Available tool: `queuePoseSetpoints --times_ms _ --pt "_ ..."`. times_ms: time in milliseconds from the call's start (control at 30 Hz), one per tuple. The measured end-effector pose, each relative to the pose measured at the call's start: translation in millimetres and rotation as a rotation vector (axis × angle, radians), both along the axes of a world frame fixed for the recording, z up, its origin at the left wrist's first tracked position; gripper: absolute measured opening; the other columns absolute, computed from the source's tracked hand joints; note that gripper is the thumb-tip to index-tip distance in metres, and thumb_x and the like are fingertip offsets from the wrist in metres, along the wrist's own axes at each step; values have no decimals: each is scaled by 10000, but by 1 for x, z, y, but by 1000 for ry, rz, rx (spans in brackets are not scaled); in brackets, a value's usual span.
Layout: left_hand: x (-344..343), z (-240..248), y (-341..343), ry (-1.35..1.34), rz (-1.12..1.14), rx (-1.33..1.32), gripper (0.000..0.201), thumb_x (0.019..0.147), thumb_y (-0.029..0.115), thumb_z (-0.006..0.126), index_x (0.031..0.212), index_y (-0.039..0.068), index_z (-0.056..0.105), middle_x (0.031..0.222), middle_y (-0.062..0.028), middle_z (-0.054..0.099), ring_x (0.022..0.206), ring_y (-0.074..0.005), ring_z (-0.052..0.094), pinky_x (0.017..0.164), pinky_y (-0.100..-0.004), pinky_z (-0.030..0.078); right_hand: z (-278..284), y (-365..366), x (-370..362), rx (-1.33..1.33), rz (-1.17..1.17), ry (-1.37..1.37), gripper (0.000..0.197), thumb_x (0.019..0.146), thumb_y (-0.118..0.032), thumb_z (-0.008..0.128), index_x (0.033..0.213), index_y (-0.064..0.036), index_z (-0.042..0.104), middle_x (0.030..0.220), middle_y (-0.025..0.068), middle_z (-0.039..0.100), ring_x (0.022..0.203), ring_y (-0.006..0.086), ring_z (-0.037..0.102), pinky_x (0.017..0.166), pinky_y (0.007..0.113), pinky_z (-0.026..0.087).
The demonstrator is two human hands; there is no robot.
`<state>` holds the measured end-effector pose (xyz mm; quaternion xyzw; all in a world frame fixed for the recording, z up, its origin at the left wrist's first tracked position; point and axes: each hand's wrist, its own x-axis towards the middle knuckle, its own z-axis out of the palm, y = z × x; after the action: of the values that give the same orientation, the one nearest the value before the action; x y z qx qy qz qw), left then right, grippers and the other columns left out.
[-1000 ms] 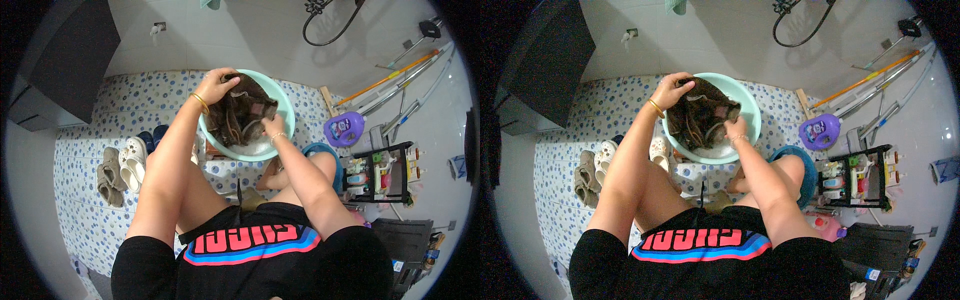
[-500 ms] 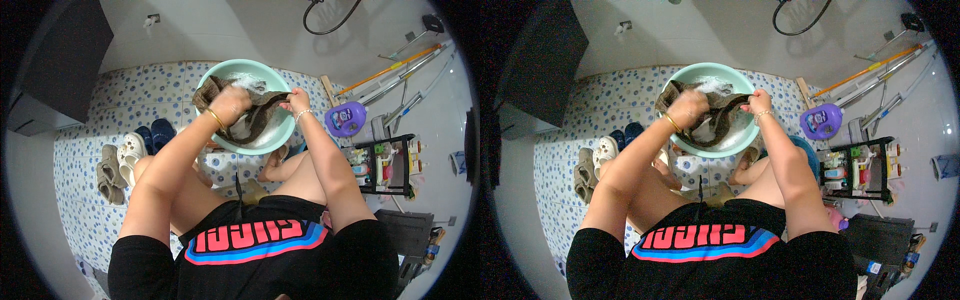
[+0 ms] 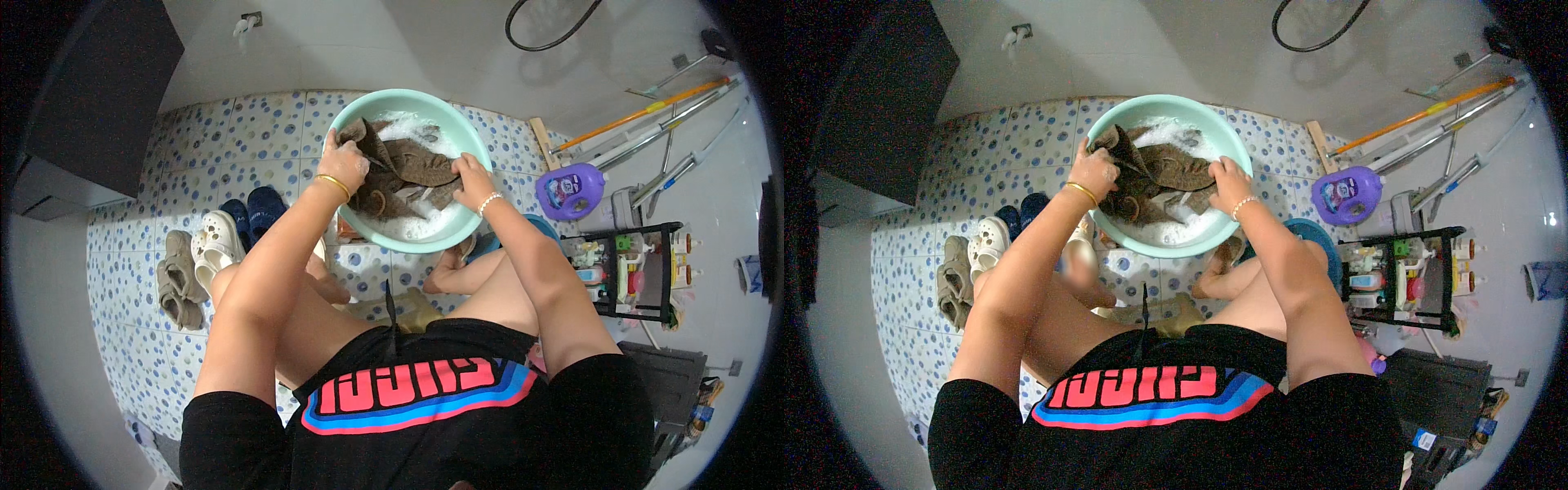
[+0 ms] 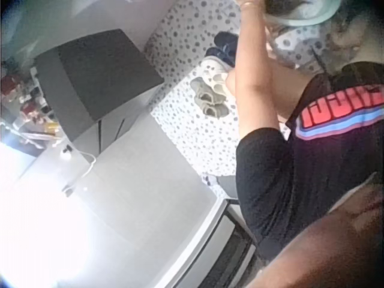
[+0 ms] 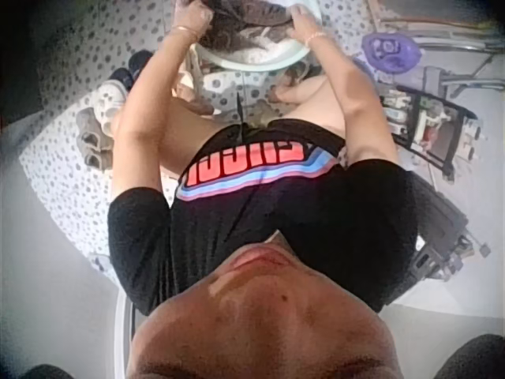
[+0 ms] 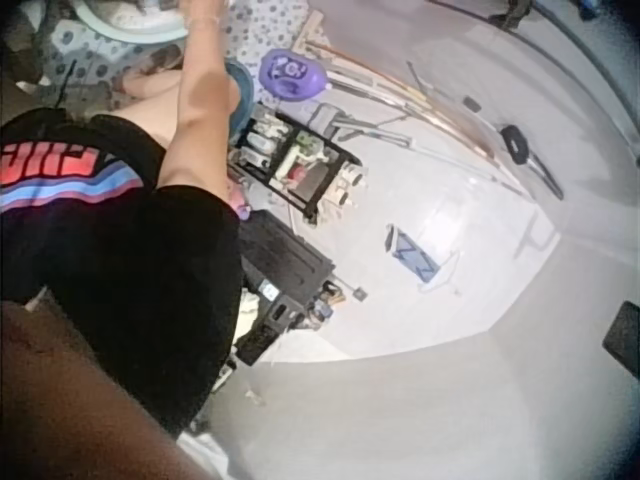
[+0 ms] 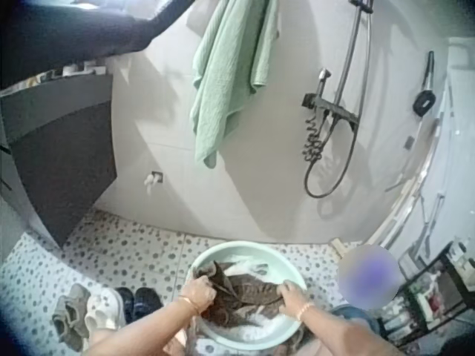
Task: The person hand-washes a brown cloth in a light green basin filled with soapy water, scrubbing and wringing it repeatedly. They then transfer the cloth to a blue bucket and proceed to wash a black cloth in the same basin using the same method.
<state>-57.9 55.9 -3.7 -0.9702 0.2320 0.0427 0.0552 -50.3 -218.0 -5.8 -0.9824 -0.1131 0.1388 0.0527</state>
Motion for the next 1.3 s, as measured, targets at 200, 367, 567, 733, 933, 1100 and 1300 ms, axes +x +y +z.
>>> queuePoseSetpoints --times_ms 200,367,567,733,933,1100,1300 --pt "0 -8 15 -139 114 -93 319 594 307 697 874 171 628 1177 -42 434 1149 -228 341 981 -508 194 -13 5 -6 -421 312 26 406 704 -37 568 1075 -197 527 1379 91 165 1282 242 106 994 487 146" --pt "2 -8 24 -56 153 -218 364 574 285 723 909 179 629 1344 -53 253 1240 -236 221 966 -476 248 -43 8 4 -549 308 -125 506 789 -26 479 1247 -217 383 1400 70 76 1277 237 126 968 481 213" --pt "5 -16 20 -29 138 -213 320 614 225 699 904 128 606 1360 -20 238 1251 -193 213 970 -463 245 -55 3 13 -550 377 -90 276 828 -101 430 1091 -86 513 1261 104 347 1162 232 325 928 455 279" --pt "4 7 15 -104 45 -307 274 671 170 644 931 108 585 1265 -50 387 1123 -233 398 887 -406 364 -42 1 25 -352 225 80 198 792 -147 492 931 -56 599 1024 114 554 926 231 529 837 372 389" --pt "7 29 17 -23 81 -570 226 695 162 614 853 30 519 968 -124 550 802 -313 546 682 -373 448 -43 0 -12 312 -178 -121 192 769 -150 511 896 -23 581 945 141 568 782 282 559 696 367 451" --pt "7 14 42 34 242 -479 344 610 304 698 698 -6 579 829 -134 574 777 -289 557 695 -357 451 3 -6 -15 549 -68 -351 176 762 -159 509 811 6 548 816 139 550 697 291 535 645 359 432" --pt "-9 28 46 -187 191 -599 384 604 351 698 713 -10 631 994 -127 560 829 -267 553 729 -334 452 77 -33 13 387 19 -400 192 752 -185 499 791 -4 547 802 147 548 702 308 527 639 377 424"
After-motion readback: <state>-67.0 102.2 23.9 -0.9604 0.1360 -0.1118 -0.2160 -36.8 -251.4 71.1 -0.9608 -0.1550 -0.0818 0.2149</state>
